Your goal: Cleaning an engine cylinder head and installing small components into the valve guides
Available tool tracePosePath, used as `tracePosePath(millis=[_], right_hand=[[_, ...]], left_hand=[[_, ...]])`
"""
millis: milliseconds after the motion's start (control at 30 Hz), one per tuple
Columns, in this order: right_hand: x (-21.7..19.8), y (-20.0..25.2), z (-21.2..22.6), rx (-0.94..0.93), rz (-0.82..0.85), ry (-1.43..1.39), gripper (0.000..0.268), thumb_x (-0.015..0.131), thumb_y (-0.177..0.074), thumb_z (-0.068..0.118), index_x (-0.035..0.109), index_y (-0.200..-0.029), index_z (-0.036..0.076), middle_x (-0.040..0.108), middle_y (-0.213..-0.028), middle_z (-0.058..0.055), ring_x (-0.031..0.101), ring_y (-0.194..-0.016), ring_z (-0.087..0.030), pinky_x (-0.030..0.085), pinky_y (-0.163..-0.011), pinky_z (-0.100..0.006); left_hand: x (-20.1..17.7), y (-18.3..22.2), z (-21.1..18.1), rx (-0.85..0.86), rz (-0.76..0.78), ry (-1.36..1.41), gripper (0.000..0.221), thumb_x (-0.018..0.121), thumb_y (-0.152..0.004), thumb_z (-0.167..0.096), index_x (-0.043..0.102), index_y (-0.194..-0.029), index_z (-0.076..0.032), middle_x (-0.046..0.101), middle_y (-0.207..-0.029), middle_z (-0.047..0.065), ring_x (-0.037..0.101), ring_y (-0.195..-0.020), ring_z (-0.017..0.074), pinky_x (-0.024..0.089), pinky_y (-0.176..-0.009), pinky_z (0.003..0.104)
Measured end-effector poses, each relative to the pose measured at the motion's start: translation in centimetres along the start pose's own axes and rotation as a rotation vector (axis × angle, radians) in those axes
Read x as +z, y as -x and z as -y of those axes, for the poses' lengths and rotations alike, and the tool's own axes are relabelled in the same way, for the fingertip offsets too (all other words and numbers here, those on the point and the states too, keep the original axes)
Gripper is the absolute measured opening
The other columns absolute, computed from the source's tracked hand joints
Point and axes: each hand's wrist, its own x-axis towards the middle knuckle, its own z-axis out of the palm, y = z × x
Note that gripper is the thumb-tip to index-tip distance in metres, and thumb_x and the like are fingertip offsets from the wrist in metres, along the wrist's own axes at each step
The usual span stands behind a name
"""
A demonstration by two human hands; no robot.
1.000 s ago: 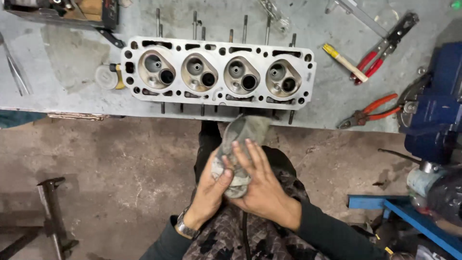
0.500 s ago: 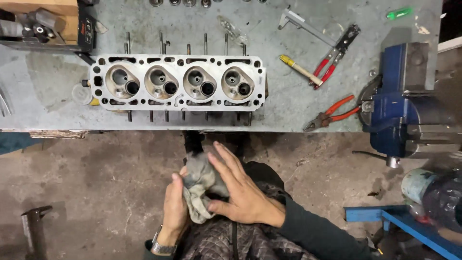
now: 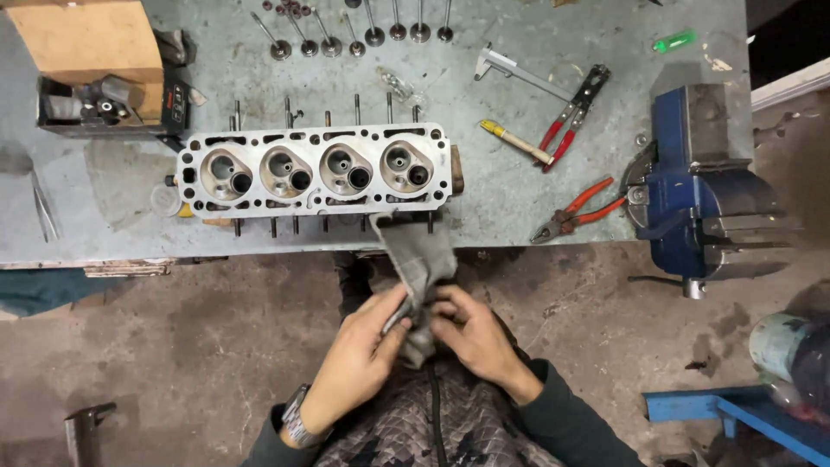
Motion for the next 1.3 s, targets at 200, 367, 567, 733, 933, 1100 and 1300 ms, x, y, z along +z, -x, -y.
tracePosePath(millis=[200, 367, 567, 733, 933, 1100, 1300], right_hand=[[-0.4, 1.7, -2.2, -0.150, -0.406, 0.207, 0.039, 0.046, -0.105, 0.030, 0.038, -0.070, 0.015, 0.033, -0.065, 0.005, 0.034, -0.061, -0.009, 0.028, -0.055, -0.030], [-2.1, 2.2, -2.7, -0.247, -0.370, 0.147, 0.033, 0.047, -0.104, 0.038, 0.054, -0.088, 0.010, 0.047, -0.089, 0.001, 0.045, -0.083, -0.012, 0.038, -0.077, -0.029], [-2.5, 1.0, -0.9, -0.151, -0.327, 0.131, 0.021, 0.056, -0.091, -0.008, 0.048, -0.106, 0.005, 0.058, -0.113, -0.013, 0.061, -0.102, -0.024, 0.050, -0.088, -0.035], [-1.0, 0.8, 2.8, -0.500, -0.321, 0.321, 0.012, 0.057, -0.097, 0.008, 0.065, -0.102, 0.000, 0.071, -0.103, -0.016, 0.071, -0.099, -0.027, 0.056, -0.091, -0.036], [-0.8, 0.4, 1.6, -0.293, 0.158, 0.105, 0.024, 0.054, -0.095, 0.016, 0.068, -0.108, 0.002, 0.071, -0.114, -0.014, 0.068, -0.105, -0.024, 0.052, -0.093, -0.036], [-0.4, 1.6, 4.3, -0.222, 0.373, -0.246, 0.070, 0.040, -0.103, 0.060, 0.057, -0.129, -0.002, 0.064, -0.128, -0.019, 0.062, -0.120, -0.030, 0.046, -0.107, -0.042], [3.6, 2.6, -3.7, -0.069, 0.455, -1.153, 0.042, 0.030, -0.113, 0.025, 0.039, -0.146, 0.000, 0.054, -0.141, -0.026, 0.049, -0.137, -0.032, 0.042, -0.115, -0.045]], left_hand=[[1.6, 0.1, 0.4, -0.058, -0.242, -0.003, 0.015, 0.073, -0.087, -0.030, 0.077, -0.089, -0.015, 0.078, -0.076, -0.005, 0.068, -0.059, 0.0052, 0.050, -0.048, 0.023], [3.0, 1.2, 2.8, -0.250, -0.478, 0.153, 0.044, 0.059, -0.102, -0.029, 0.033, -0.069, -0.017, 0.030, -0.068, -0.009, 0.029, -0.066, 0.0058, 0.027, -0.058, 0.027], [4.1, 1.4, 4.3, -0.047, -0.531, 1.068, 0.038, 0.055, -0.096, -0.005, 0.055, -0.132, 0.006, 0.068, -0.120, 0.020, 0.066, -0.108, 0.0280, 0.054, -0.092, 0.041], [2.0, 2.0, 0.9, -0.017, -0.211, 0.520, 0.019, 0.055, -0.103, -0.019, 0.066, -0.105, -0.004, 0.060, -0.093, -0.002, 0.052, -0.085, 0.0098, 0.044, -0.078, 0.025], [1.8, 1.6, -5.1, 0.504, -0.230, -0.393, 0.017, 0.057, -0.099, -0.018, 0.071, -0.103, -0.009, 0.070, -0.118, 0.007, 0.058, -0.112, 0.0352, 0.037, -0.108, 0.056], [1.5, 2.5, -4.6, 0.439, -0.142, -0.118, 0.007, 0.060, -0.094, -0.006, 0.063, -0.098, -0.002, 0.056, -0.131, 0.025, 0.062, -0.116, 0.0414, 0.050, -0.098, 0.051], [6.5, 1.3, -0.3, 0.191, 0.273, 1.572, 0.084, 0.055, -0.101, -0.036, 0.007, -0.157, 0.005, 0.008, -0.168, 0.019, 0.013, -0.157, 0.0297, 0.010, -0.131, 0.039]])
